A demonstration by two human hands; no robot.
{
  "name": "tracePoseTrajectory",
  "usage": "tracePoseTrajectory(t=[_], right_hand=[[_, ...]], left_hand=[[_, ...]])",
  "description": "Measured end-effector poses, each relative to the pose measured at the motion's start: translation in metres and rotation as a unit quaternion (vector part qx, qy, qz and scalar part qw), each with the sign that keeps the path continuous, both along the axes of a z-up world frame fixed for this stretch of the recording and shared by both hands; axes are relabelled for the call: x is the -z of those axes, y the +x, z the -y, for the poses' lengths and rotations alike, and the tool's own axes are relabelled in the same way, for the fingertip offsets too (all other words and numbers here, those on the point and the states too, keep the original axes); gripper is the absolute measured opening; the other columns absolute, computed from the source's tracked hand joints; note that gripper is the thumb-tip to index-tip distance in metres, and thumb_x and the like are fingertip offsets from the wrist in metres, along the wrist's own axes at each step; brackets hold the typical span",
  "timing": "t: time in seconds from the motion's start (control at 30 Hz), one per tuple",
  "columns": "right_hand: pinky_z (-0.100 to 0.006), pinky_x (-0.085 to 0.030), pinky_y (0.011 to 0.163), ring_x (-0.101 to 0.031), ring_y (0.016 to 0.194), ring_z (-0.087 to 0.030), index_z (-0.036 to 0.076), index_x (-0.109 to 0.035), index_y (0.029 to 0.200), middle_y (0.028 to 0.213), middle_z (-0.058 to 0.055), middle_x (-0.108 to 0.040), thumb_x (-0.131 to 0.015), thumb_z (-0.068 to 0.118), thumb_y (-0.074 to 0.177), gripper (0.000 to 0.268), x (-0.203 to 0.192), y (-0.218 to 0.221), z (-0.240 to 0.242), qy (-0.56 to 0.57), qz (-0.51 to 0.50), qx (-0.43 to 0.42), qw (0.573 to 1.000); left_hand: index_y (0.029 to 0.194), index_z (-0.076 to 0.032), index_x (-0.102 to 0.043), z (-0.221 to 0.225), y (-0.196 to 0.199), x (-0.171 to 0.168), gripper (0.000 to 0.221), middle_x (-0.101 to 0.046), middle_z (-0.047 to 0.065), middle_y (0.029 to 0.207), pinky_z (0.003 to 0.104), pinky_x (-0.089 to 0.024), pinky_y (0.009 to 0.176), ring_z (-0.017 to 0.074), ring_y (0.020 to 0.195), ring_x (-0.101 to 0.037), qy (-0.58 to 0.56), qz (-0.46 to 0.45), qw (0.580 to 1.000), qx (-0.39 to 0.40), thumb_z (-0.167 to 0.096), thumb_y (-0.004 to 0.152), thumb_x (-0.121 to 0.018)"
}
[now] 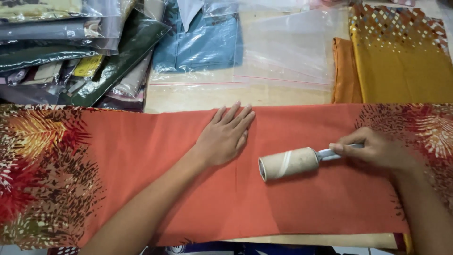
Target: Using a lint roller to clean a piece of patterned fabric on a table
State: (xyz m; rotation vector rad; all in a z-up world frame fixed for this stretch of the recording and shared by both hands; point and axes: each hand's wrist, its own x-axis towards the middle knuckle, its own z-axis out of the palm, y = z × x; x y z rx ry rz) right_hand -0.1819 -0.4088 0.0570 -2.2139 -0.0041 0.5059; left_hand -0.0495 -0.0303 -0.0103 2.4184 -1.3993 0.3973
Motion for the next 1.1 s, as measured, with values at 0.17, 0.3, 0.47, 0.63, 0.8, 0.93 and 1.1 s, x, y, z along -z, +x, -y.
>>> tracePoseTrajectory(t=[0.17, 0.3, 0.47, 0.63, 0.8, 0.93, 1.1], right_hand=[[-0.031, -0.023, 0.048, -0.037, 0.052, -0.012, 0.005, -0.085, 0.073, 0.056, 0.001, -0.044, -0.067, 0.037, 0.096, 0.044, 0.006, -0.003, -0.012, -0.026, 0.003, 0.092, 0.995], [-0.028, -0.053, 0.078, -0.073, 0.088, -0.015, 0.006, -0.088, 0.109, 0.097, -0.005, -0.087, -0.081, 0.027, 0.076, 0.039, 0.004, 0.002, -0.009, -0.049, -0.055, 0.136, 0.988], [-0.027, -0.042, 0.06, -0.062, 0.067, -0.014, 0.006, -0.086, 0.094, 0.077, -0.002, -0.075, -0.093, 0.022, 0.07, 0.029, 0.028, -0.001, 0.024, 0.021, 0.0, 0.051, 0.998], [-0.029, -0.036, 0.059, -0.061, 0.062, -0.014, 0.009, -0.093, 0.087, 0.069, -0.001, -0.077, -0.089, 0.029, 0.074, 0.024, 0.01, 0.001, 0.006, -0.045, -0.033, 0.057, 0.997], [-0.029, -0.039, 0.06, -0.063, 0.072, -0.018, 0.005, -0.086, 0.107, 0.086, -0.008, -0.08, -0.076, 0.025, 0.087, 0.03, -0.002, 0.0, -0.021, -0.011, -0.005, 0.201, 0.98], [-0.027, -0.034, 0.061, -0.051, 0.069, -0.013, 0.005, -0.083, 0.1, 0.077, -0.002, -0.065, -0.074, 0.028, 0.093, 0.027, 0.018, -0.003, 0.0, 0.001, 0.034, 0.213, 0.976], [-0.027, -0.037, 0.055, -0.059, 0.062, -0.01, 0.011, -0.092, 0.102, 0.074, 0.002, -0.08, -0.085, 0.028, 0.077, 0.03, 0.019, -0.002, 0.01, -0.066, 0.0, 0.079, 0.995]], left_hand=[[0.154, -0.007, -0.045, 0.0, -0.001, -0.001, 0.052, -0.045, 0.009, 0.161, 0.054, -0.029, 0.12, 0.036, 0.15, -0.038, 0.004, -0.001, 1.0, -0.002, -0.027, 0.106, -0.036], [0.157, -0.008, -0.04, -0.001, -0.001, -0.004, 0.054, -0.04, 0.008, 0.164, 0.054, -0.024, 0.122, 0.0355, 0.153, -0.031, 0.028, -0.028, 0.999, 0.002, -0.029, 0.108, -0.03], [0.156, -0.007, -0.041, -0.002, 0.001, -0.004, 0.053, -0.041, 0.008, 0.163, 0.054, -0.026, 0.121, 0.0354, 0.153, -0.033, 0.024, -0.021, 0.999, 0.005, -0.028, 0.108, -0.032], [0.155, -0.007, -0.042, -0.001, -0.001, -0.01, 0.053, -0.042, 0.007, 0.163, 0.054, -0.027, 0.121, 0.0351, 0.153, -0.032, 0.019, -0.024, 1.0, 0.007, -0.027, 0.108, -0.032], [0.162, -0.005, -0.021, -0.003, 0.001, -0.028, 0.062, -0.016, 0.014, 0.172, 0.052, -0.025, 0.124, 0.0397, 0.16, -0.008, -0.06, -0.222, 0.973, 0.012, -0.017, 0.104, -0.042], [0.157, -0.009, -0.033, -0.003, 0.002, -0.033, 0.052, -0.027, 0.009, 0.17, 0.052, -0.04, 0.112, 0.036, 0.16, -0.009, -0.107, -0.277, 0.955, -0.023, -0.014, 0.106, -0.039], [0.145, -0.009, -0.048, -0.003, 0.003, -0.021, 0.044, -0.04, 0.011, 0.164, 0.054, -0.047, 0.097, 0.0448, 0.157, -0.02, -0.098, -0.188, 0.977, -0.019, -0.005, 0.101, -0.042]])
